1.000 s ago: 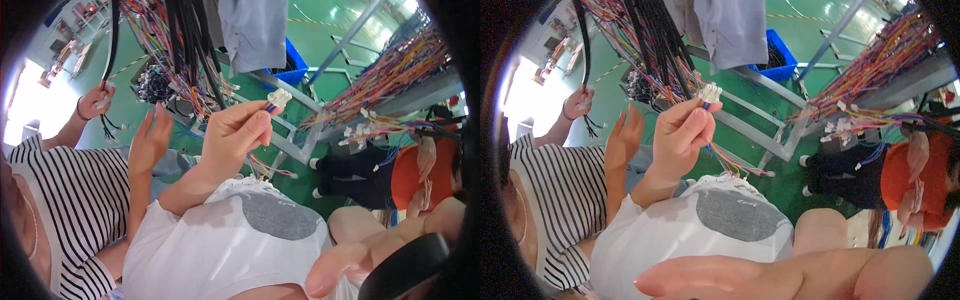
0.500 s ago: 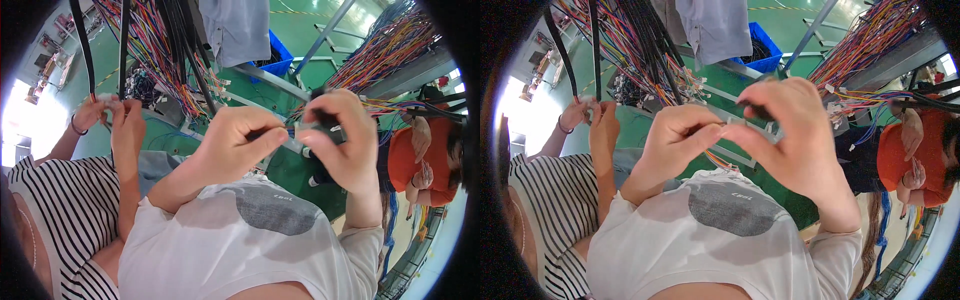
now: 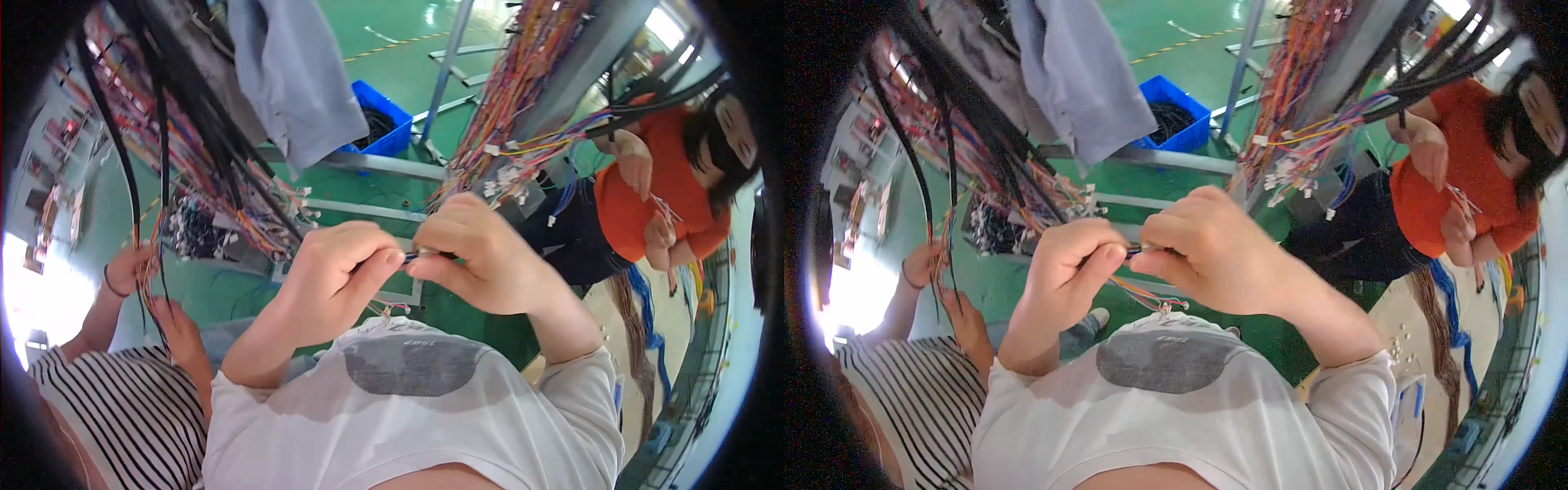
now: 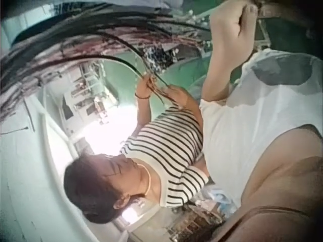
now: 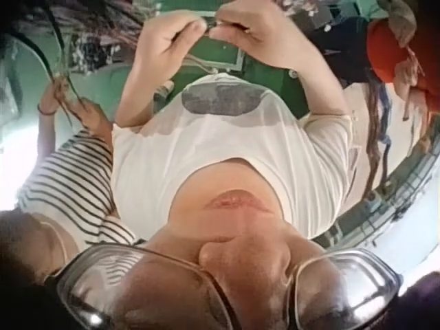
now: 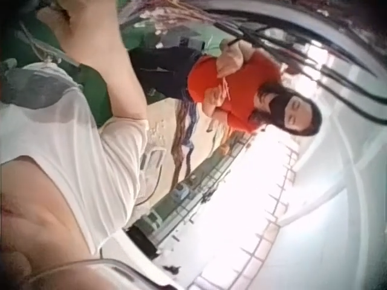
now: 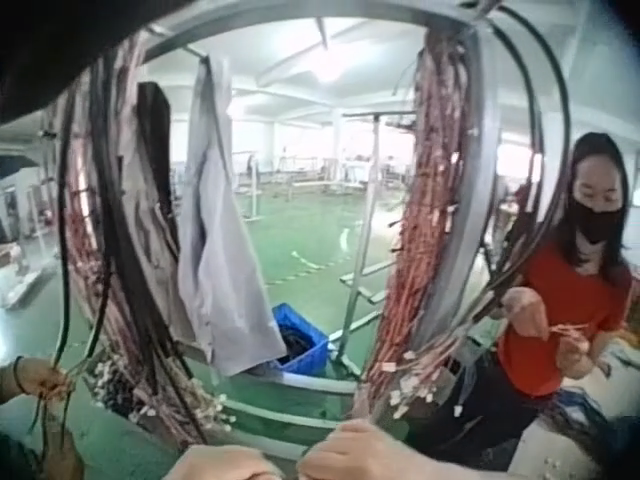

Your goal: Using electrical tape to wrap and secure wire harnesses and connectors on a factory assembly floor.

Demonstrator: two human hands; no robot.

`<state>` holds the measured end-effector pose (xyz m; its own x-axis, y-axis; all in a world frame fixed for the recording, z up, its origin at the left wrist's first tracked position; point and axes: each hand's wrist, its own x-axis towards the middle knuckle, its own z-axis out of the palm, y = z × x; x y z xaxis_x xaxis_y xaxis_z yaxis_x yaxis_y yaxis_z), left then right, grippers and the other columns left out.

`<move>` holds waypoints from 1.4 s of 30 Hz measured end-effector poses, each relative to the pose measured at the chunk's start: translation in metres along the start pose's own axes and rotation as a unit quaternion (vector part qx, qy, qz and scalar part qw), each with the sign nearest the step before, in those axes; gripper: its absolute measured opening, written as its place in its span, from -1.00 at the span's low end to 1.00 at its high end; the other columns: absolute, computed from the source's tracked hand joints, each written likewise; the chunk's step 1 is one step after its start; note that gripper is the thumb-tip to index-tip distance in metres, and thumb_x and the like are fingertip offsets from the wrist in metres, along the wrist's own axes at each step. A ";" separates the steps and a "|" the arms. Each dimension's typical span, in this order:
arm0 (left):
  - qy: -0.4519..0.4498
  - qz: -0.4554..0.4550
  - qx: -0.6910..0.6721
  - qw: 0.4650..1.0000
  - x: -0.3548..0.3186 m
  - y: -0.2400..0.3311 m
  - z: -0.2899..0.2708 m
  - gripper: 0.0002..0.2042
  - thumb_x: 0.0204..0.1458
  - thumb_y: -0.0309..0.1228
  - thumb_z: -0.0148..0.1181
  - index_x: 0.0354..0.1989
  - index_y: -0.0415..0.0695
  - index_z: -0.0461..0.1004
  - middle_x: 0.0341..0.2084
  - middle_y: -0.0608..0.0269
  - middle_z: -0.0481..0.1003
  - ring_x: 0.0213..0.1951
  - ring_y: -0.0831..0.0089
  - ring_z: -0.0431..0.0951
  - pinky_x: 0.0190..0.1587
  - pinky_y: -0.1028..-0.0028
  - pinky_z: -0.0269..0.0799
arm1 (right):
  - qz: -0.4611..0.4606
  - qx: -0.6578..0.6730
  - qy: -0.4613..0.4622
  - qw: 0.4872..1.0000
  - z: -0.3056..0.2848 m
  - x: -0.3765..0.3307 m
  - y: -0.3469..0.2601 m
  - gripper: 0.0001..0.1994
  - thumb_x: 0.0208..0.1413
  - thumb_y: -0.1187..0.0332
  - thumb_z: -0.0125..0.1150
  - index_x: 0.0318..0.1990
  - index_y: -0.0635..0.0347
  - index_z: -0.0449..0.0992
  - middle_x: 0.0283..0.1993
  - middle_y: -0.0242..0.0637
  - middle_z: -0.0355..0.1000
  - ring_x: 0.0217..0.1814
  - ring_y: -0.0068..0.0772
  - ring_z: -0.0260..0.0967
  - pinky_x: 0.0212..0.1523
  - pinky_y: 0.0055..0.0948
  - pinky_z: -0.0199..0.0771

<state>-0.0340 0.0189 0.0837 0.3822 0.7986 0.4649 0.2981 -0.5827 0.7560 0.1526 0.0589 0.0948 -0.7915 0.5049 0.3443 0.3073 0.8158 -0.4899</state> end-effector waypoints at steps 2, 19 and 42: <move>0.042 -0.065 -0.022 0.997 -0.001 0.005 0.005 -0.88 -0.02 -0.52 -0.05 -0.54 -0.30 0.33 -0.72 0.19 0.28 -0.68 0.41 0.25 -0.62 0.50 0.12 | 0.005 0.114 0.106 0.988 0.014 -0.006 0.004 -0.82 -0.13 0.36 0.17 -0.50 0.25 0.31 -0.57 -0.30 0.19 -0.47 -0.26 0.16 -0.35 -0.37 0.11; 0.185 -0.059 -0.130 0.972 -0.007 -0.009 0.045 -0.73 0.08 -0.41 -0.15 -0.07 -0.23 0.31 -0.73 0.39 0.30 -0.67 0.72 0.24 -0.62 0.69 0.12 | 0.110 0.413 0.365 0.827 0.068 0.003 -0.004 -0.78 0.10 0.31 -0.08 -0.28 0.31 0.37 -0.44 -0.40 0.31 -0.45 -0.68 0.17 -0.41 -0.68 0.17; 0.265 0.082 0.012 0.961 -0.007 -0.020 0.063 -0.65 0.05 -0.54 -0.15 0.05 -0.24 0.17 -0.37 0.13 0.43 -0.49 0.57 0.39 -0.41 0.59 0.32 | 0.129 0.371 0.458 0.797 0.077 0.016 -0.012 -0.81 0.12 0.32 -0.10 -0.41 0.25 0.34 -0.53 -0.52 0.23 -0.53 -0.78 0.05 -0.54 -0.76 0.07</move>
<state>0.0129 0.0157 0.0366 -0.0725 0.6566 0.7508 0.2952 -0.7049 0.6450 0.0957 0.0352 0.0448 0.0699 0.9005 0.4292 -0.2692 0.4313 -0.8611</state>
